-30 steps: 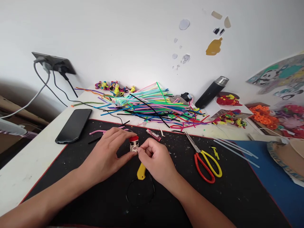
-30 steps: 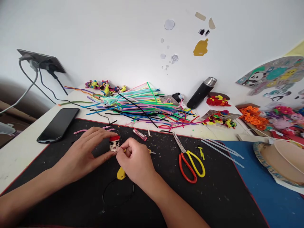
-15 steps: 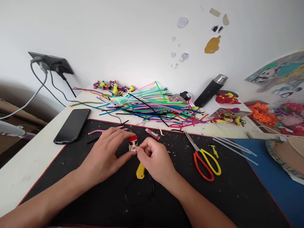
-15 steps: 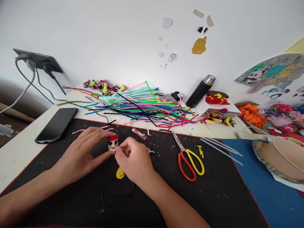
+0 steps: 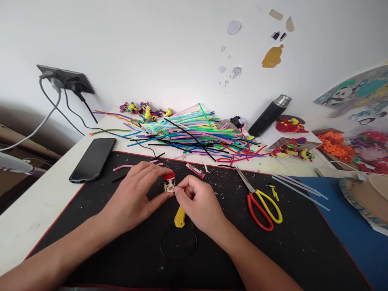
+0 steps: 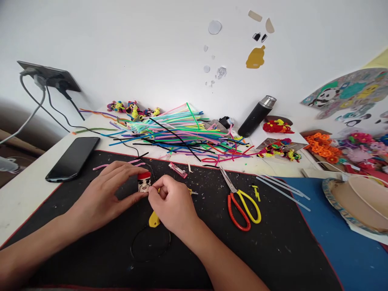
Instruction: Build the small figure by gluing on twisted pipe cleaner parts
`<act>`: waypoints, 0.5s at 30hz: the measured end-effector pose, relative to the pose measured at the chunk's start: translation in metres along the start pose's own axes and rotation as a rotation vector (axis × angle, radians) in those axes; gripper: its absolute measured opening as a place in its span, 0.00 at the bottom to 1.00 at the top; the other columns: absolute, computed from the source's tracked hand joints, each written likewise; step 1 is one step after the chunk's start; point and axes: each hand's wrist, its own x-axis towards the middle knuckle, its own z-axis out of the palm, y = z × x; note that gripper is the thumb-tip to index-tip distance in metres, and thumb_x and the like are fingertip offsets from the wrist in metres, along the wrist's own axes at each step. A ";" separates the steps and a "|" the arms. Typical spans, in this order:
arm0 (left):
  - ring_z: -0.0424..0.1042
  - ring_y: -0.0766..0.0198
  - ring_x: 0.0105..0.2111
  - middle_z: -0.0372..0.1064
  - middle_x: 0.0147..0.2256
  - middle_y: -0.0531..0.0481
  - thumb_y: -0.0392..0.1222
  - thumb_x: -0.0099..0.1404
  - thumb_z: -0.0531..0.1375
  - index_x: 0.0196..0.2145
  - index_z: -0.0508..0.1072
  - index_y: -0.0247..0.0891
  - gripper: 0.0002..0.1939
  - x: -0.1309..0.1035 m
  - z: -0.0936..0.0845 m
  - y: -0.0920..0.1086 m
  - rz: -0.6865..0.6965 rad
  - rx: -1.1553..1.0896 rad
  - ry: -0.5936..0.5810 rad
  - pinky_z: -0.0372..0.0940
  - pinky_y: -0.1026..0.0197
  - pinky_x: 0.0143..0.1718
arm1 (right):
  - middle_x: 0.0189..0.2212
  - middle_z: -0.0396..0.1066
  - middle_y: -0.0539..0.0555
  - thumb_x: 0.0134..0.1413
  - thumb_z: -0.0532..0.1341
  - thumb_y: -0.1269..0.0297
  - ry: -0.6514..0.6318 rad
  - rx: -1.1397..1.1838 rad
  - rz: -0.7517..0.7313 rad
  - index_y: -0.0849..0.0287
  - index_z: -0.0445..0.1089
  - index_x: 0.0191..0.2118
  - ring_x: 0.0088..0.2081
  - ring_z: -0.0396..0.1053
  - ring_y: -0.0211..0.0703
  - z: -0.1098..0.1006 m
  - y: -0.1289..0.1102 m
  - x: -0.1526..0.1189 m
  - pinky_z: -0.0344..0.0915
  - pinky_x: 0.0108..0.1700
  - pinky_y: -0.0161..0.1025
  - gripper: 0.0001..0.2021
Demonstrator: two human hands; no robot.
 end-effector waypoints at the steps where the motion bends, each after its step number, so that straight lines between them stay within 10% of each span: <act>1: 0.72 0.50 0.51 0.77 0.49 0.44 0.50 0.73 0.62 0.55 0.72 0.43 0.16 0.000 0.000 0.000 0.000 -0.002 0.000 0.67 0.48 0.54 | 0.19 0.60 0.43 0.62 0.62 0.62 0.000 -0.001 -0.001 0.56 0.70 0.33 0.21 0.58 0.35 0.000 0.000 0.000 0.51 0.24 0.33 0.06; 15: 0.73 0.50 0.50 0.78 0.48 0.44 0.52 0.73 0.62 0.54 0.74 0.43 0.17 0.000 -0.001 0.000 -0.021 -0.005 0.015 0.68 0.47 0.54 | 0.18 0.60 0.43 0.63 0.62 0.60 0.013 -0.008 -0.005 0.56 0.73 0.34 0.21 0.58 0.36 -0.002 -0.003 -0.001 0.51 0.25 0.33 0.07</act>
